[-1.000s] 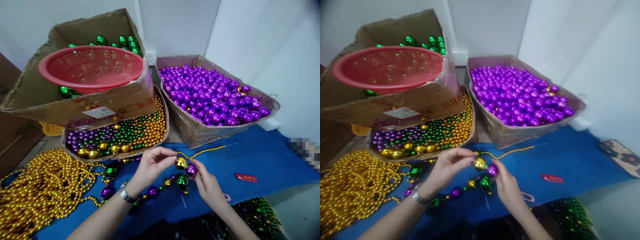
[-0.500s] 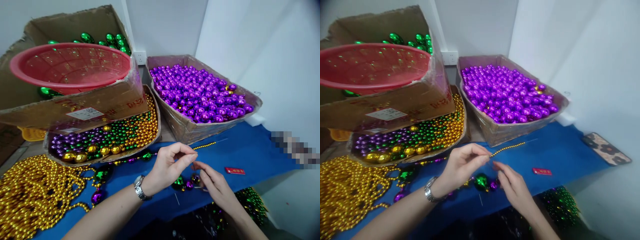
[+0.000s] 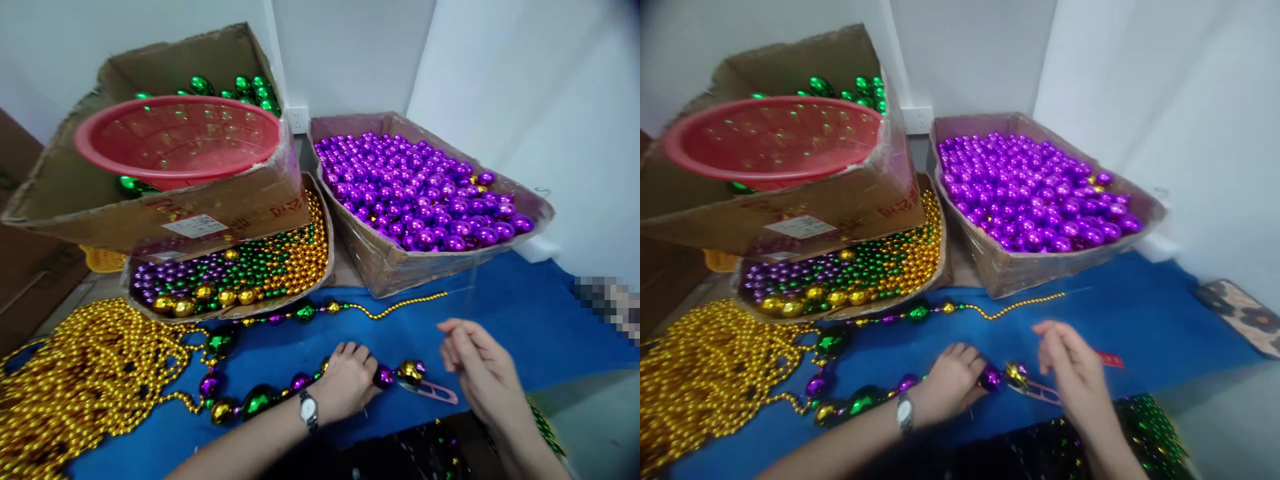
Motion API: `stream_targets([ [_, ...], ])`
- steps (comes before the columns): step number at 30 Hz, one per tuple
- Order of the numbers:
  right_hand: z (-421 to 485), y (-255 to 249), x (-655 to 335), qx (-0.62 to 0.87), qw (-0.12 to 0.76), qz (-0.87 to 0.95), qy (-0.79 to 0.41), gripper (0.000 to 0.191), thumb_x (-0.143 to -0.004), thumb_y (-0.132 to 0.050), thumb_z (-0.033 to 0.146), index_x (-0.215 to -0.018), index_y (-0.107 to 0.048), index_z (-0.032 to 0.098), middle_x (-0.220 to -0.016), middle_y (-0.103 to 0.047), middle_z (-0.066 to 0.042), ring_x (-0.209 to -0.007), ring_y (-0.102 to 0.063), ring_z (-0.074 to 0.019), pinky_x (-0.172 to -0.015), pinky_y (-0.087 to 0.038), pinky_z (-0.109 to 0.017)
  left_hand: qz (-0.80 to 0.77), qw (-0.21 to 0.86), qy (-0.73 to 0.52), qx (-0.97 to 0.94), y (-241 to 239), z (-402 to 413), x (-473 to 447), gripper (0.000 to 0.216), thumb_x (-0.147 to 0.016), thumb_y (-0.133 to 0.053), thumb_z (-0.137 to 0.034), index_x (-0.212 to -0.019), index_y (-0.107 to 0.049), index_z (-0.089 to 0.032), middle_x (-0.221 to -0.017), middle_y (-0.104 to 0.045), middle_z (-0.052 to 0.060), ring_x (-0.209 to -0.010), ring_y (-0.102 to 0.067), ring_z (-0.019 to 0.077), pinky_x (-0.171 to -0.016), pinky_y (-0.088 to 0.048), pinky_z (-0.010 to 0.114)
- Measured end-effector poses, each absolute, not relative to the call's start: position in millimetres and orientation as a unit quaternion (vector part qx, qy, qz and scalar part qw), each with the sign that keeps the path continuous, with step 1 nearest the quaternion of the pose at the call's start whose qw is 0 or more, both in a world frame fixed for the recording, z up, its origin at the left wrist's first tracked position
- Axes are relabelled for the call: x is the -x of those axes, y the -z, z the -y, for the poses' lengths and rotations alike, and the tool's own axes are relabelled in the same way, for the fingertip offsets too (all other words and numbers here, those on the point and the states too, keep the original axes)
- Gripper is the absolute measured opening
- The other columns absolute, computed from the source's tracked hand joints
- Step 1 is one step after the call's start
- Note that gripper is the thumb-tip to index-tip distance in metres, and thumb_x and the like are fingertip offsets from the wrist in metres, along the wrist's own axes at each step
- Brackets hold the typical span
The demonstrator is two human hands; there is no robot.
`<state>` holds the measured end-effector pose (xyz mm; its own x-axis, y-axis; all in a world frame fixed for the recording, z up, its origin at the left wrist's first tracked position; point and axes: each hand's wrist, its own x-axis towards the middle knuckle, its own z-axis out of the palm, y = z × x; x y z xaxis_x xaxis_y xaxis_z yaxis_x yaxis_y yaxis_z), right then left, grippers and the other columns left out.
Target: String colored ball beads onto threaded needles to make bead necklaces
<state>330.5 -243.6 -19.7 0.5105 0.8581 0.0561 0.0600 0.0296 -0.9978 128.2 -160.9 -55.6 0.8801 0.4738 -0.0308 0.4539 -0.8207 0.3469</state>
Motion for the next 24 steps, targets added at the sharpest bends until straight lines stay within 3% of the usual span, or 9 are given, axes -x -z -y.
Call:
stream_targets([
  [3,243.0,20.4,-350.9,0.586,0.688,0.304,-0.303,0.02,-0.087,-0.058,0.038,-0.093,-0.062,0.019,-0.056,-0.039,0.006,-0.052,-0.039,-0.008,-0.046,-0.033,-0.019,-0.253,0.131,0.001,-0.959,63.7,158.3,-108.6,0.023,-0.083,-0.055,-0.04,-0.088,-0.056,-0.018,-0.092,-0.059,0.007,-0.087,-0.053,0.0249,-0.077,-0.047,0.041],
  [8,241.7,32.3,-375.9,0.577,0.722,0.234,-0.301,0.018,-0.083,-0.063,0.037,-0.09,-0.064,0.02,-0.056,-0.036,0.006,-0.051,-0.034,-0.0078,-0.044,-0.031,-0.02,-0.298,0.118,-0.019,-0.947,62.7,140.8,-71.1,0.034,-0.085,-0.051,-0.047,-0.103,-0.053,-0.018,-0.099,-0.057,0.008,-0.089,-0.052,0.0237,-0.078,-0.046,0.038],
  [15,240.4,30.3,-403.9,0.567,0.779,0.144,-0.224,0.009,-0.078,-0.071,0.029,-0.08,-0.065,0.023,-0.055,-0.037,0.004,-0.048,-0.034,-0.0097,-0.044,-0.023,-0.029,-0.323,0.086,-0.022,-0.942,52.7,119.0,-40.9,0.02,-0.086,-0.052,-0.024,-0.105,-0.051,-0.019,-0.109,-0.055,0.009,-0.1,-0.05,0.0238,-0.084,-0.046,0.038],
  [20,240.3,3.0,-377.7,0.556,0.782,0.21,-0.188,0.008,-0.08,-0.067,0.03,-0.083,-0.066,0.023,-0.051,-0.036,0.004,-0.046,-0.033,-0.01,-0.044,-0.022,-0.031,-0.294,0.14,-0.021,-0.945,35.5,115.4,-42.1,0.024,-0.082,-0.06,-0.034,-0.102,-0.056,-0.02,-0.105,-0.059,0.009,-0.098,-0.054,0.0236,-0.085,-0.046,0.037],
  [24,238.1,-11.4,-335.0,0.575,0.727,0.309,-0.215,0.015,-0.081,-0.065,0.036,-0.087,-0.066,0.022,-0.055,-0.043,0.002,-0.051,-0.042,-0.0122,-0.046,-0.031,-0.031,-0.271,0.237,-0.128,-0.924,-5.3,102.9,-53.1,0.023,-0.088,-0.05,-0.035,-0.101,-0.06,-0.02,-0.094,-0.064,0.006,-0.086,-0.06,0.0181,-0.076,-0.048,0.028],
])
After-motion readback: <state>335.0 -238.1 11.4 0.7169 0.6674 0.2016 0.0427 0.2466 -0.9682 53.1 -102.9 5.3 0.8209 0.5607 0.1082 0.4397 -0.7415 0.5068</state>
